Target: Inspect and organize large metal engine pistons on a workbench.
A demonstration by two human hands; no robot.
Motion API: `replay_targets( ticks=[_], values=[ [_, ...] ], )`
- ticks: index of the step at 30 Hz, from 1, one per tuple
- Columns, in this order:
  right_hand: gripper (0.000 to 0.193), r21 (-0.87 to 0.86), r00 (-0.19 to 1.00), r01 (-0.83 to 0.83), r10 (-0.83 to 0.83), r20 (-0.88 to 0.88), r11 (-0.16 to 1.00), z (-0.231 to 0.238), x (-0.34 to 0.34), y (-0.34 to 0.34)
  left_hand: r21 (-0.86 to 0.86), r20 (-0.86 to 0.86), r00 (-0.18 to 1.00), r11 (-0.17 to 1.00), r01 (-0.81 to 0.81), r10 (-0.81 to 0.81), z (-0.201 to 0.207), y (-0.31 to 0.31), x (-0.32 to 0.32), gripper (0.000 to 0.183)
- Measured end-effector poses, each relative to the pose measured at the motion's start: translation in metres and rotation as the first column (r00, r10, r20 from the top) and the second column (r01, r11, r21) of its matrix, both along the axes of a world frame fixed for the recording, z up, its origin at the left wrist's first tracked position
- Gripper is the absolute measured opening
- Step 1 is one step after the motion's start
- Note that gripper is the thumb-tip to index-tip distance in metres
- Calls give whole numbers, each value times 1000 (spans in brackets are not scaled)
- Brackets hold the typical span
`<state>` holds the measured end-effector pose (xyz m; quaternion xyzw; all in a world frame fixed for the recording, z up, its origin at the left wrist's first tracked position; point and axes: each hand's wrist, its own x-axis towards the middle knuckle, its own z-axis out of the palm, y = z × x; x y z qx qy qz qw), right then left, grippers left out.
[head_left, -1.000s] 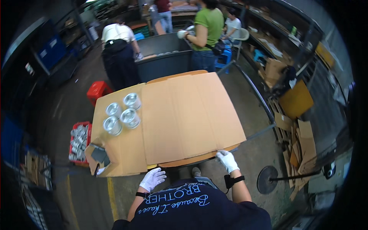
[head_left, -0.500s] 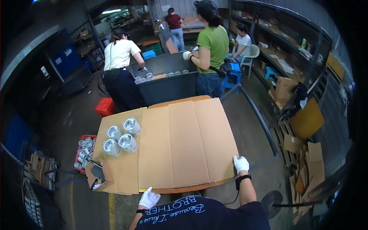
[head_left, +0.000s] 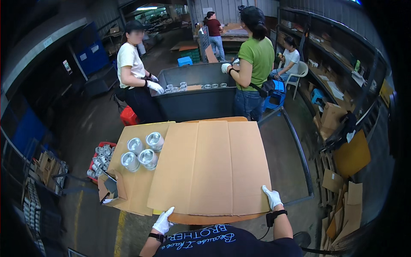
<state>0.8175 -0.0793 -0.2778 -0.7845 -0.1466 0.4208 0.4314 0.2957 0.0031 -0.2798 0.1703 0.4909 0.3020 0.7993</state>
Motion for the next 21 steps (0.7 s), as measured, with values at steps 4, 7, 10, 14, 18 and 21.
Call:
replay_targets(
  ticks=[4, 7, 10, 14, 18, 21],
  values=[
    [76, -227, 929, 70, 20, 371, 971, -13, 2, 3, 210, -340, 937, 978, -3, 76, 22, 0, 30, 44],
    [77, -247, 874, 71, 59, 482, 966, -5, -6, 3, 299, -197, 939, 930, -216, 281, 27, -7, 37, 46],
    [76, -178, 866, 81, 20, 500, 981, 6, -12, -10, 379, -187, 922, 891, -251, 339, 38, -16, 43, 41],
    [73, -90, 872, 134, -74, 485, 987, 16, -26, -50, 490, -177, 931, 849, -199, 320, 64, -25, 30, 30],
    [67, -57, 866, 237, -185, 464, 970, 44, -61, -99, 549, -199, 950, 831, -94, 239, 92, -31, 11, 22],
    [66, 127, 843, 380, -400, 360, 916, 53, -89, -145, 589, -202, 964, 808, -23, 174, 113, -33, 2, 19]
  ],
)
